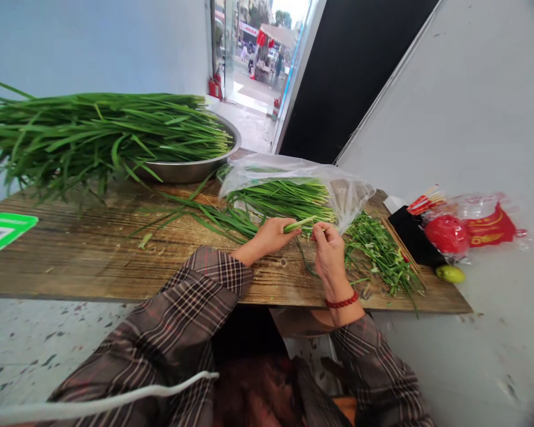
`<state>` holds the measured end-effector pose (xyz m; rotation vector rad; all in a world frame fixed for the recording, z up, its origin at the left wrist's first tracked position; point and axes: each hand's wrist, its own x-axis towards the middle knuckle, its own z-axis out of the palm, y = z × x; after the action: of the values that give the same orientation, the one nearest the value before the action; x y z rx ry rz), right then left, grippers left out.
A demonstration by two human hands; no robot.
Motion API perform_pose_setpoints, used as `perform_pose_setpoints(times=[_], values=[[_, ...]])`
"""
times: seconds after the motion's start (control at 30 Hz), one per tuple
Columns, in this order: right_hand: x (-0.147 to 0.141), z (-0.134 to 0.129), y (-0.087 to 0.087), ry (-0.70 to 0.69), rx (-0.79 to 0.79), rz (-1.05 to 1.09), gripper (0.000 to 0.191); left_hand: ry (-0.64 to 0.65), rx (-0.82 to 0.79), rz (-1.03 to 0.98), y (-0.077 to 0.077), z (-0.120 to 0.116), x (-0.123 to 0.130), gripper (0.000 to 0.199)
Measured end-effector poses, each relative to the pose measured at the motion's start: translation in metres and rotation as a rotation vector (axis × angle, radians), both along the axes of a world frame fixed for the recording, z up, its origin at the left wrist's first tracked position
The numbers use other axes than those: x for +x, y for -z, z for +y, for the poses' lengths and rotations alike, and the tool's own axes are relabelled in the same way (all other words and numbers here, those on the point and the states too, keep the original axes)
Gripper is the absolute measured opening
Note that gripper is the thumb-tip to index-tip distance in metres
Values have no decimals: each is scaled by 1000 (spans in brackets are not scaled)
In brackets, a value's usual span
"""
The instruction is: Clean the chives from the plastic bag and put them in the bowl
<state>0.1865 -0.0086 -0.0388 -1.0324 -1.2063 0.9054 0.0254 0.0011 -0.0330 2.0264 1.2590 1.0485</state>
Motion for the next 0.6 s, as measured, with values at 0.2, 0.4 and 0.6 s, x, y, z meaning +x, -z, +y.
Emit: perform_pose_setpoints(times=[0.2, 0.4, 0.6], values=[[31, 8, -15, 174, 89, 2, 28, -71, 28, 25, 0, 1, -3, 28], [36, 2, -25, -30, 257, -589, 23, -105, 41, 142, -2, -3, -3, 27], [22, 7, -3, 45, 155, -419, 17, -62, 121, 191, 1, -2, -5, 22]])
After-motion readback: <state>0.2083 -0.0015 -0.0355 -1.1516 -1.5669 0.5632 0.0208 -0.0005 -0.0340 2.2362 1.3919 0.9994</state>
